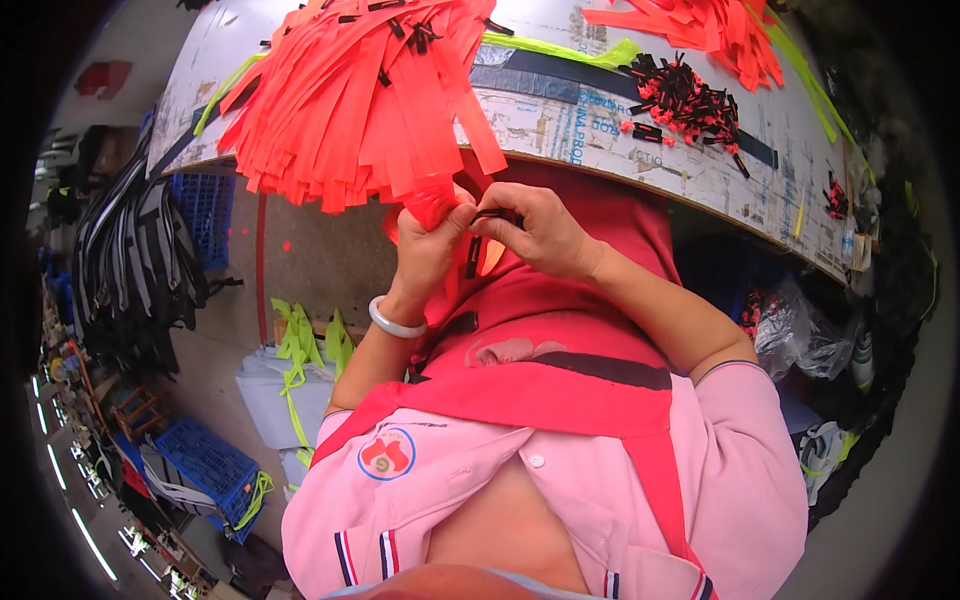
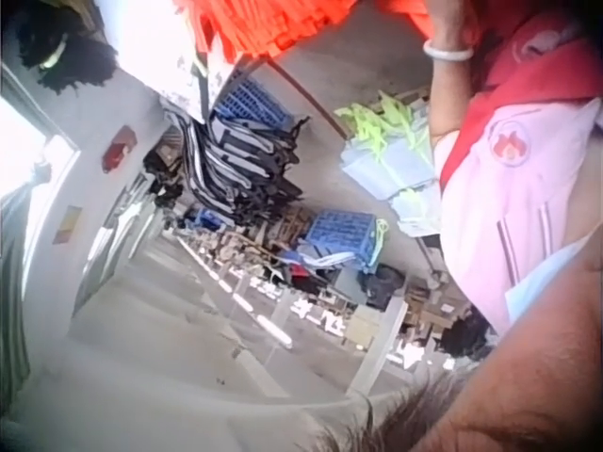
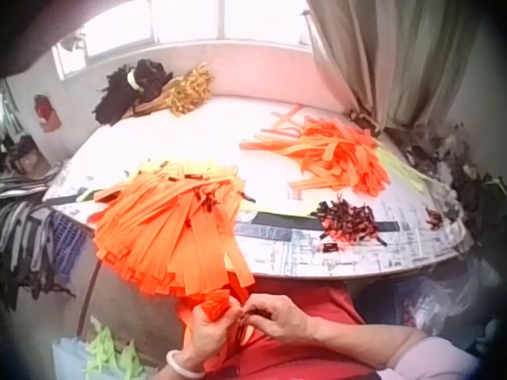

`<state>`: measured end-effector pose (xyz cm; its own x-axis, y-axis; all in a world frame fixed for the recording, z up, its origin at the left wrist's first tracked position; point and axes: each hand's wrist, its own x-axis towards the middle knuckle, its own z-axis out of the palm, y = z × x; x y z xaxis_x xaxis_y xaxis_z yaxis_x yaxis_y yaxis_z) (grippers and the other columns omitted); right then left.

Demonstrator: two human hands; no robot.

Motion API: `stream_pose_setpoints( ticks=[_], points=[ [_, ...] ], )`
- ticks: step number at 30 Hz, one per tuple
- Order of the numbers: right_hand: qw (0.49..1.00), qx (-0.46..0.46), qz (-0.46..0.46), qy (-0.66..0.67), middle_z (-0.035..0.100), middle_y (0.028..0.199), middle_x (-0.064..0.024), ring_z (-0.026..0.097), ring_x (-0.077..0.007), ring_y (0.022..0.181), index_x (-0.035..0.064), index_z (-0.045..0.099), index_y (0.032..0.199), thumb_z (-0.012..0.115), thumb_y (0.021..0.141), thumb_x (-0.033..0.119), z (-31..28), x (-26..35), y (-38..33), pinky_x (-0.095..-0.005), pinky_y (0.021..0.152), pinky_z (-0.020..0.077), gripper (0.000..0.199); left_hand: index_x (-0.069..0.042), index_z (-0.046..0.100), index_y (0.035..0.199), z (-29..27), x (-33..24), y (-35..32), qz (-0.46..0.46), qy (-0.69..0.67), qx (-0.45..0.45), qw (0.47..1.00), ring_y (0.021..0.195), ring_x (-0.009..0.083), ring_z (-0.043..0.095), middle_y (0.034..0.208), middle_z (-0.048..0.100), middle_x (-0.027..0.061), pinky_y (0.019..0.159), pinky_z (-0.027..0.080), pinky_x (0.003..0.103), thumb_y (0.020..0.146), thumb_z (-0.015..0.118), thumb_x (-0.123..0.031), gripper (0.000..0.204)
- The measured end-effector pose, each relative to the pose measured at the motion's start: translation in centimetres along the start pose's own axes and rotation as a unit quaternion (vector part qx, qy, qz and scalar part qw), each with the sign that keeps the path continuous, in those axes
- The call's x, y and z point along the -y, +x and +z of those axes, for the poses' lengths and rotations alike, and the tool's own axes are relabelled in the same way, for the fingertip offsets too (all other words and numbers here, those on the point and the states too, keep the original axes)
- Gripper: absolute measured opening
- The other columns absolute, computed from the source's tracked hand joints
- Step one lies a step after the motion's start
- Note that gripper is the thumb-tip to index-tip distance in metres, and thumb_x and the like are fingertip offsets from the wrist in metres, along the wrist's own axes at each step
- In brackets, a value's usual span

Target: Threading red fabric straps through small black plastic buckles.

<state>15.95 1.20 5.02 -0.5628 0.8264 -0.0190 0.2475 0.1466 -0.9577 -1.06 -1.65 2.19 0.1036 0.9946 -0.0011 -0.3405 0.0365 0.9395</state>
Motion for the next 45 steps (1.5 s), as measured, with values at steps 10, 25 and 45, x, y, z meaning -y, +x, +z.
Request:
stream_pose_setpoints(
  ticks=[10, 25, 45],
  points=[
    [0.999, 0.002, 0.001, 0.052, 0.055, 0.070, -0.0037, 0.048, -0.0066, 0.071, -0.0027, 0.057, 0.087, 0.054, 0.091, 0.005, -0.3, 0.3, 2.1, -0.0263, 0.064, 0.0430, 0.009, -0.003, 0.064, 0.095, -1.4, -0.5, 0.5, -0.112, -0.072, -0.024, 0.991, 0.059, 0.0030, 0.049, 0.072, 0.058, -0.0034, 0.053, 0.037, 0.018, 0.088, 0.065, -0.015, 0.013],
    [0.999, -0.044, 0.003, 0.028, 0.053, 0.070, 0.0016, 0.047, -0.0043, 0.071, -0.0013, 0.057, 0.084, 0.056, 0.094, 0.014, 0.1, -1.7, 2.5, -0.0220, 0.064, 0.0419, 0.018, 0.000, 0.065, 0.096, -1.1, 1.4, 0.0, -0.098, -0.130, -0.065, 0.984, 0.056, 0.0075, 0.052, 0.072, 0.060, 0.0012, 0.051, 0.041, 0.022, 0.085, 0.068, -0.007, 0.014],
    [0.998, 0.056, -0.025, 0.003, 0.065, 0.086, -0.0150, 0.063, -0.0273, 0.078, 0.0014, 0.061, 0.097, 0.058, 0.078, 0.000, 3.3, -2.9, -0.5, -0.0332, 0.071, 0.0502, 0.020, -0.001, 0.063, 0.093, -0.8, -3.3, 1.2, -0.035, -0.063, -0.054, 0.996, 0.055, 0.0046, 0.044, 0.072, 0.058, -0.0011, 0.050, 0.036, 0.020, 0.089, 0.063, -0.008, 0.008]
  ],
)
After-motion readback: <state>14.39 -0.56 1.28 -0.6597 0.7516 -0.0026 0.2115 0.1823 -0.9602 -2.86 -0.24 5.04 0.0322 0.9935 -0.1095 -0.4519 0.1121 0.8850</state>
